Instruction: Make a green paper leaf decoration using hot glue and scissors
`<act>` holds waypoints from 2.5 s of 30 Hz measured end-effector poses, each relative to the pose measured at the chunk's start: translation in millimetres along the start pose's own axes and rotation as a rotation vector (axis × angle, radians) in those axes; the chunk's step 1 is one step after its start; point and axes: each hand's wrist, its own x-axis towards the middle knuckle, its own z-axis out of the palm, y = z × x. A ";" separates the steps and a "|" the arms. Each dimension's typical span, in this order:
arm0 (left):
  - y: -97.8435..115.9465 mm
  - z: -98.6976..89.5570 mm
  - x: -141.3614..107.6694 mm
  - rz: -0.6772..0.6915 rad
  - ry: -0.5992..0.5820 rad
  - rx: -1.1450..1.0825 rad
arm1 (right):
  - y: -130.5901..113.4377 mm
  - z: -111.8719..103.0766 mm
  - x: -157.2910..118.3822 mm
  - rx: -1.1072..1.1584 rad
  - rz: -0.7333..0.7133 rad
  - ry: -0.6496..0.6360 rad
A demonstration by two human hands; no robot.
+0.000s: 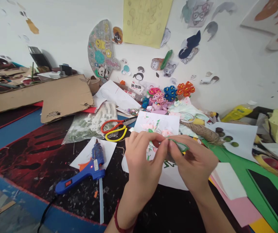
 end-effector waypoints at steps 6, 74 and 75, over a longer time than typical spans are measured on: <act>0.7 0.3 0.2 0.000 0.013 -0.002 | -0.9 0.2 0.7 -0.053 0.010 -0.002; -13.4 -19.0 1.6 -0.512 -0.386 -0.306 | 19.9 -21.5 17.1 0.142 0.392 -0.459; -13.4 -21.0 0.1 -0.524 -0.398 -0.305 | 21.1 -21.8 17.6 0.138 0.391 -0.481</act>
